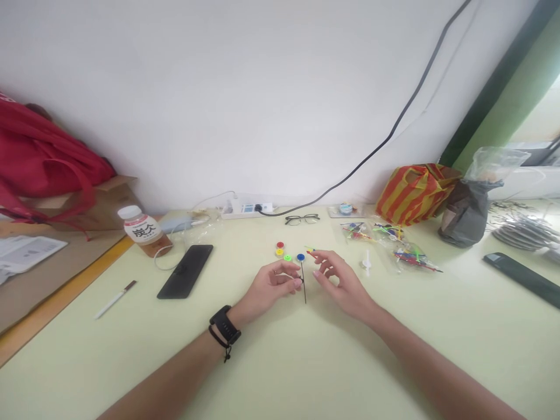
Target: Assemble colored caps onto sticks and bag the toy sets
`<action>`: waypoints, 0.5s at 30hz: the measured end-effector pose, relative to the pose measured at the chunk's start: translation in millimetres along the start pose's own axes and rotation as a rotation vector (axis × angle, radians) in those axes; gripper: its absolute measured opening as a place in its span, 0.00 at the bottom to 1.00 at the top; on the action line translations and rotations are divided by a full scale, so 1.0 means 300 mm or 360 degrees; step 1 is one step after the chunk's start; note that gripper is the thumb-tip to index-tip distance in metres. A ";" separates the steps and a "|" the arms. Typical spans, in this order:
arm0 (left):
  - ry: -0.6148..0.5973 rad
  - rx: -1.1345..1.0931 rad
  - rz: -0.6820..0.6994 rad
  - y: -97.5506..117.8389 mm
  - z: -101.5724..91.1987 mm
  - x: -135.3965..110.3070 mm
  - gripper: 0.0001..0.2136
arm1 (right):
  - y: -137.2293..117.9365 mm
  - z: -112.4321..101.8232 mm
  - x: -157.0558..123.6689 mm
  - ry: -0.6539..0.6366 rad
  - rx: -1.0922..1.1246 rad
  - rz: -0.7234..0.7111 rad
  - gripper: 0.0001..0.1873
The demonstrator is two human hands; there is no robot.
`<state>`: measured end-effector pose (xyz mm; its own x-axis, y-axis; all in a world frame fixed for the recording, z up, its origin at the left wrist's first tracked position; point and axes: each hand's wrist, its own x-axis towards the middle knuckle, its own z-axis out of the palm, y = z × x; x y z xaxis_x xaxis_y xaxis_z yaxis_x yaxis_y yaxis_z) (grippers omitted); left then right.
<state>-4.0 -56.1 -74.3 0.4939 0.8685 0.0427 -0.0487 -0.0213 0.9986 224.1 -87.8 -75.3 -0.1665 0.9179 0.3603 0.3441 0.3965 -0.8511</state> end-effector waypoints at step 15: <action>0.0112 -0.0146 -0.0003 -0.038 -0.018 0.013 0.15 | -0.057 -0.001 -0.012 -0.0420 0.0277 0.0193 0.33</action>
<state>-6.3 -49.8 -85.8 0.4318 0.9013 0.0354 -0.1290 0.0229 0.9914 218.9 -97.9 -62.0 -0.3752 0.9130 0.1603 0.2170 0.2546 -0.9424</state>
